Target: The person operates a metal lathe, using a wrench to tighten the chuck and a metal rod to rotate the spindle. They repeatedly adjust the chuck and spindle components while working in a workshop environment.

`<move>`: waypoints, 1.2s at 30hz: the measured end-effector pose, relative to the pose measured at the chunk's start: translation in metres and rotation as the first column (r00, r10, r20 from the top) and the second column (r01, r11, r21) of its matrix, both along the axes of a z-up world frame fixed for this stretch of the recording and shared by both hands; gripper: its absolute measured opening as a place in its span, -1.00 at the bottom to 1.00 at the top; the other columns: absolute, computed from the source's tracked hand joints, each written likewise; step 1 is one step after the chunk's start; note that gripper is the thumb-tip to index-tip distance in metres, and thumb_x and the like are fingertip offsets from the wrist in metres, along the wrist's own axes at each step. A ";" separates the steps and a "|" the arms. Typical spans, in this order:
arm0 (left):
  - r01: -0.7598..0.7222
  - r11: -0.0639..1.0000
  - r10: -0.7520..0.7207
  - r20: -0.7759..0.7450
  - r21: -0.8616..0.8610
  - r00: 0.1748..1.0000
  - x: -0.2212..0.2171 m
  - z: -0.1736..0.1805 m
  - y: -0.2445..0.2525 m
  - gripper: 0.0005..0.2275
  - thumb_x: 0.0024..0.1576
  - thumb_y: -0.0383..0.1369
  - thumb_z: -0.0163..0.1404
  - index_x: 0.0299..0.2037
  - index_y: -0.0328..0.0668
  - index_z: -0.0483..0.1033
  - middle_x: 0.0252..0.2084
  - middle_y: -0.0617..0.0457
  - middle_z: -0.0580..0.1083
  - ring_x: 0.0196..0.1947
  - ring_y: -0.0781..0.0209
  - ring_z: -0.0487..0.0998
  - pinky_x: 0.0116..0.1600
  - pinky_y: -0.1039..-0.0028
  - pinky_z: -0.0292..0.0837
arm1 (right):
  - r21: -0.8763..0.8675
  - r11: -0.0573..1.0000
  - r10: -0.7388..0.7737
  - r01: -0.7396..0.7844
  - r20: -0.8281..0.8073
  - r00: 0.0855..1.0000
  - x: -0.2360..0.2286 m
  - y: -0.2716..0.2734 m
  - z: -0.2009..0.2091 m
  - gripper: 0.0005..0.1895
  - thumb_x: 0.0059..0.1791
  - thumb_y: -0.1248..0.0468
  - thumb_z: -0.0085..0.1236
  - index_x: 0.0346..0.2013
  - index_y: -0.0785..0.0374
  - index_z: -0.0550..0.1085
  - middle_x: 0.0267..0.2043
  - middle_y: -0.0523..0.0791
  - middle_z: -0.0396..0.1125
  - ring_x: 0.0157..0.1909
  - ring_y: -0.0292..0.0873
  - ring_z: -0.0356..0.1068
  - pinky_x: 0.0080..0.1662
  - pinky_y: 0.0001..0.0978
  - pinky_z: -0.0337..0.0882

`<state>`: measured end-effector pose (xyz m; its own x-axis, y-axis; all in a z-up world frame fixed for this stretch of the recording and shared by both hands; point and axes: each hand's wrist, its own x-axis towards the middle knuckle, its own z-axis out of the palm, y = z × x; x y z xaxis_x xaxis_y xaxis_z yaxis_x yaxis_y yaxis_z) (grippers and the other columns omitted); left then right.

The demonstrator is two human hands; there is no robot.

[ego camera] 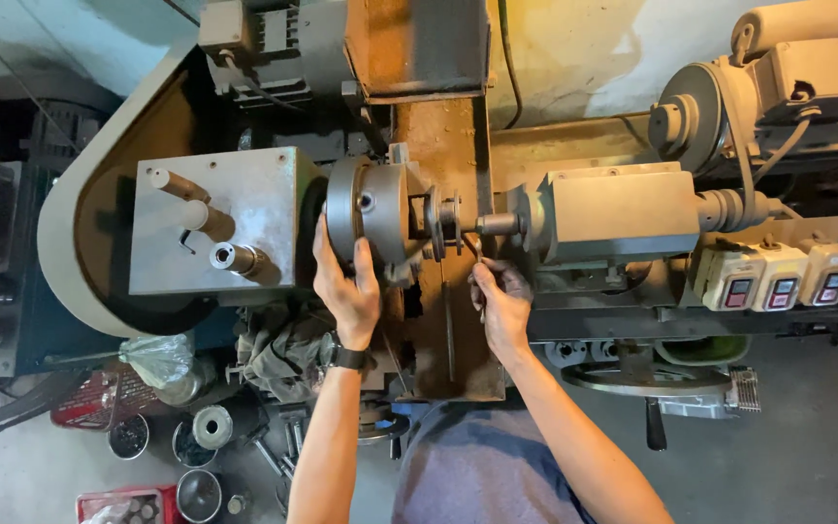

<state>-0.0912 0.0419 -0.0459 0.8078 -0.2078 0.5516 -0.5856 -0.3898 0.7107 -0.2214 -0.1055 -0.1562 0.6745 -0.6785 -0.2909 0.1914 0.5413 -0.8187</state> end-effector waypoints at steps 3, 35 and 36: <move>-0.054 0.998 0.056 0.069 -0.037 0.996 -0.011 -0.044 0.009 -0.54 0.31 -0.44 0.02 0.39 -0.38 0.23 0.30 -0.36 0.40 0.25 -0.30 0.50 0.28 0.20 0.45 | -0.028 1.000 0.004 -0.003 0.027 1.000 0.000 -0.002 -0.004 -0.80 0.05 0.24 0.24 -0.11 0.27 0.50 -0.37 -0.17 0.41 -0.48 -0.36 0.31 -0.47 -0.55 0.27; -0.127 0.989 0.134 0.085 -0.078 0.987 -0.013 -0.060 0.010 -0.52 0.33 -0.34 0.03 0.38 -0.42 0.18 0.27 -0.34 0.40 0.19 -0.26 0.52 0.26 0.23 0.45 | 0.154 0.984 0.084 -0.087 0.029 0.996 0.009 0.003 0.009 -0.87 0.03 0.29 0.25 -0.27 0.27 0.46 -0.41 -0.19 0.36 -0.57 -0.39 0.21 -0.53 -0.59 0.09; -0.124 0.989 0.131 0.091 -0.081 0.987 -0.013 -0.059 0.010 -0.53 0.33 -0.34 0.03 0.38 -0.41 0.19 0.28 -0.35 0.40 0.20 -0.26 0.52 0.27 0.22 0.44 | 0.169 0.981 0.090 -0.095 0.038 0.995 0.007 0.003 0.009 -0.87 0.03 0.30 0.25 -0.26 0.27 0.47 -0.40 -0.18 0.37 -0.58 -0.39 0.19 -0.53 -0.59 0.09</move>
<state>-0.1042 0.0519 -0.1048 0.7676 -0.0621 0.6379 -0.6015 -0.4136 0.6834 -0.2143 -0.1024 -0.1475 0.7423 -0.5549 -0.3757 0.1567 0.6888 -0.7078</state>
